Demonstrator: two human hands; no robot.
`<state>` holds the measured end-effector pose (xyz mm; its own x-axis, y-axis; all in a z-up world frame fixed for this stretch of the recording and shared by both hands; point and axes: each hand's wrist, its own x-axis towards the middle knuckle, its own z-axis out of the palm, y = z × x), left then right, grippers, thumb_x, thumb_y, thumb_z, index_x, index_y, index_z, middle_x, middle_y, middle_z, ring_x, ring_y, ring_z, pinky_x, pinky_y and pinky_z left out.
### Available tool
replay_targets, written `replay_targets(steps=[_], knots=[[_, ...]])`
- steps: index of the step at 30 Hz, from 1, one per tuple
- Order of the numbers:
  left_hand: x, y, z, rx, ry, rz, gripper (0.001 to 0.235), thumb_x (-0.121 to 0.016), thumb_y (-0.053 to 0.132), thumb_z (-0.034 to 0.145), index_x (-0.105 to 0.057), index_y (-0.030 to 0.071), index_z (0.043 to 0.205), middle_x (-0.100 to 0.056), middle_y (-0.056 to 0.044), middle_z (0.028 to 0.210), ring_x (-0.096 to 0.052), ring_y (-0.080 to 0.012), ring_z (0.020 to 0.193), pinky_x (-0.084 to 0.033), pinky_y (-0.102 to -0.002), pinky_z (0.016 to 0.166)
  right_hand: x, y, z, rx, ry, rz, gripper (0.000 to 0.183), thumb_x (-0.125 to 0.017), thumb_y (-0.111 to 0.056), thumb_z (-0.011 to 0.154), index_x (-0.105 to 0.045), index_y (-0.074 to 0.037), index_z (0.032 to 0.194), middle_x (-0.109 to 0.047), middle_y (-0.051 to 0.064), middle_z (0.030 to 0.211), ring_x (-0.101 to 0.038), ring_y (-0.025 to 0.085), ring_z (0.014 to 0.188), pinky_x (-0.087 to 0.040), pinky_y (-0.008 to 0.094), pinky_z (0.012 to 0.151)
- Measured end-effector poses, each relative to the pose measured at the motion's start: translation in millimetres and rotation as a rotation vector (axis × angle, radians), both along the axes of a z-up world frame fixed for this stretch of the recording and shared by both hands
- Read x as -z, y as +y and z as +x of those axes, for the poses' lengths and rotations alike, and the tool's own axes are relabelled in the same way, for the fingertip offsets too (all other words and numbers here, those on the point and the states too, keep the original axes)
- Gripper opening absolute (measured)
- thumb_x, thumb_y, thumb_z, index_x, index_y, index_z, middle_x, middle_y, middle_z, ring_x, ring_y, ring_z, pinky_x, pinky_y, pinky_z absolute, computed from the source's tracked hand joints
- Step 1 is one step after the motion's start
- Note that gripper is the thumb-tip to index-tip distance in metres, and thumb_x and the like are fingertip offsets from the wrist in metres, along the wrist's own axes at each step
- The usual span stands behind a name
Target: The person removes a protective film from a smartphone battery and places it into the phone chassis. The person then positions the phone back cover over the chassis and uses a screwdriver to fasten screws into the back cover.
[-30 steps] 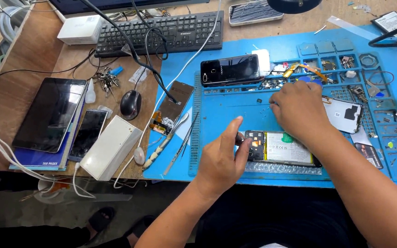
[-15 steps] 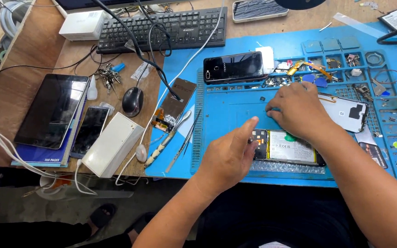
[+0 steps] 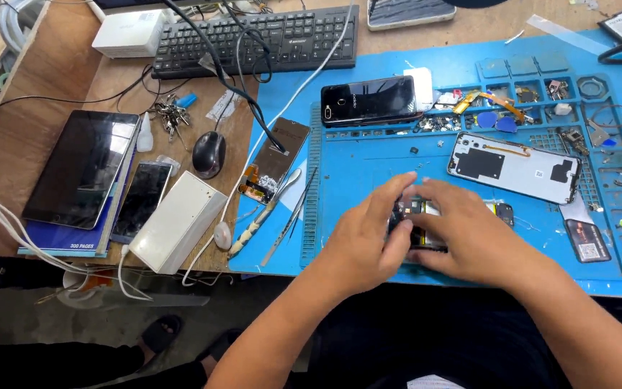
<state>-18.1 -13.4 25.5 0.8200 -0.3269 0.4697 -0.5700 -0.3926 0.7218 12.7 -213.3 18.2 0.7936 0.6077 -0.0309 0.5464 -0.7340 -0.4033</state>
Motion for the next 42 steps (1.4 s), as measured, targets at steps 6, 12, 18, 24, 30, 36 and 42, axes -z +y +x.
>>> replay_targets(steps=[6, 12, 18, 24, 30, 36, 42], knots=[[14.8, -3.4, 9.7, -0.178, -0.316, 0.185, 0.053, -0.055, 0.030, 0.102, -0.047, 0.003, 0.147, -0.061, -0.008, 0.076, -0.064, -0.0253, 0.061, -0.055, -0.039, 0.049, 34.9, -9.4, -3.2, 0.037, -0.150, -0.068, 0.038, -0.078, -0.046, 0.080, -0.078, -0.025, 0.112, -0.059, 0.011, 0.145, -0.045, 0.034, 0.148, -0.034, 0.055, 0.120], [11.3, -0.5, 14.3, -0.328, -0.407, 0.389, 0.056, -0.044, 0.045, 0.105, -0.053, 0.002, 0.140, -0.061, -0.005, 0.066, -0.063, -0.0198, 0.052, -0.054, -0.032, 0.045, 40.2, -9.7, -8.6, 0.031, -0.281, -0.001, 0.036, -0.074, -0.048, 0.083, -0.078, -0.024, 0.109, -0.066, 0.008, 0.135, -0.050, 0.031, 0.143, -0.034, 0.053, 0.121], [11.2, -2.6, 12.1, -0.318, -0.345, 0.345, 0.055, -0.043, 0.044, 0.104, -0.056, 0.003, 0.139, -0.061, -0.004, 0.059, -0.062, -0.0187, 0.047, -0.052, -0.029, 0.043, 45.4, -9.9, -13.1, 0.046, -0.358, 0.004, 0.034, -0.071, -0.051, 0.086, -0.078, -0.028, 0.109, -0.070, 0.000, 0.128, -0.052, 0.024, 0.140, -0.032, 0.050, 0.122], [2.5, -4.1, 6.0, -0.298, -0.336, 0.361, 0.052, -0.046, 0.040, 0.103, -0.055, 0.004, 0.140, -0.063, -0.005, 0.063, -0.063, -0.0196, 0.050, -0.053, -0.032, 0.045, 45.2, -8.3, -14.1, 0.074, -0.363, 0.000, 0.035, -0.074, -0.051, 0.083, -0.077, -0.027, 0.108, -0.072, -0.002, 0.125, -0.053, 0.021, 0.139, -0.031, 0.049, 0.124], [9.9, -6.9, 5.9, -0.188, -0.287, 0.271, 0.064, -0.067, 0.007, 0.090, -0.045, 0.003, 0.150, -0.066, -0.010, 0.075, -0.068, -0.0244, 0.059, -0.057, -0.036, 0.049, 41.9, -6.7, -15.8, 0.090, -0.361, 0.028, 0.032, -0.079, -0.046, 0.079, -0.079, -0.027, 0.105, -0.073, -0.004, 0.124, -0.054, 0.021, 0.138, -0.032, 0.049, 0.123], [13.0, -6.5, -1.6, -0.215, -0.301, 0.035, 0.054, -0.071, 0.011, 0.096, -0.048, -0.001, 0.143, -0.072, -0.008, 0.077, -0.073, -0.0200, 0.064, -0.059, -0.030, 0.051, 53.7, -17.5, -10.5, 0.075, -0.324, 0.247, 0.028, -0.084, -0.033, 0.075, -0.080, -0.028, 0.103, -0.074, -0.004, 0.118, -0.056, 0.023, 0.137, -0.033, 0.052, 0.122], [14.2, 3.2, -8.0, -0.293, -0.313, 0.077, 0.052, -0.070, 0.011, 0.095, -0.050, -0.001, 0.141, -0.072, -0.007, 0.077, -0.074, -0.0193, 0.064, -0.059, -0.029, 0.052, 53.5, -19.9, -7.5, 0.079, -0.254, 0.296, 0.008, -0.075, -0.028, 0.086, -0.079, -0.021, 0.086, -0.078, -0.005, 0.103, -0.061, 0.020, 0.131, -0.032, 0.052, 0.123]])
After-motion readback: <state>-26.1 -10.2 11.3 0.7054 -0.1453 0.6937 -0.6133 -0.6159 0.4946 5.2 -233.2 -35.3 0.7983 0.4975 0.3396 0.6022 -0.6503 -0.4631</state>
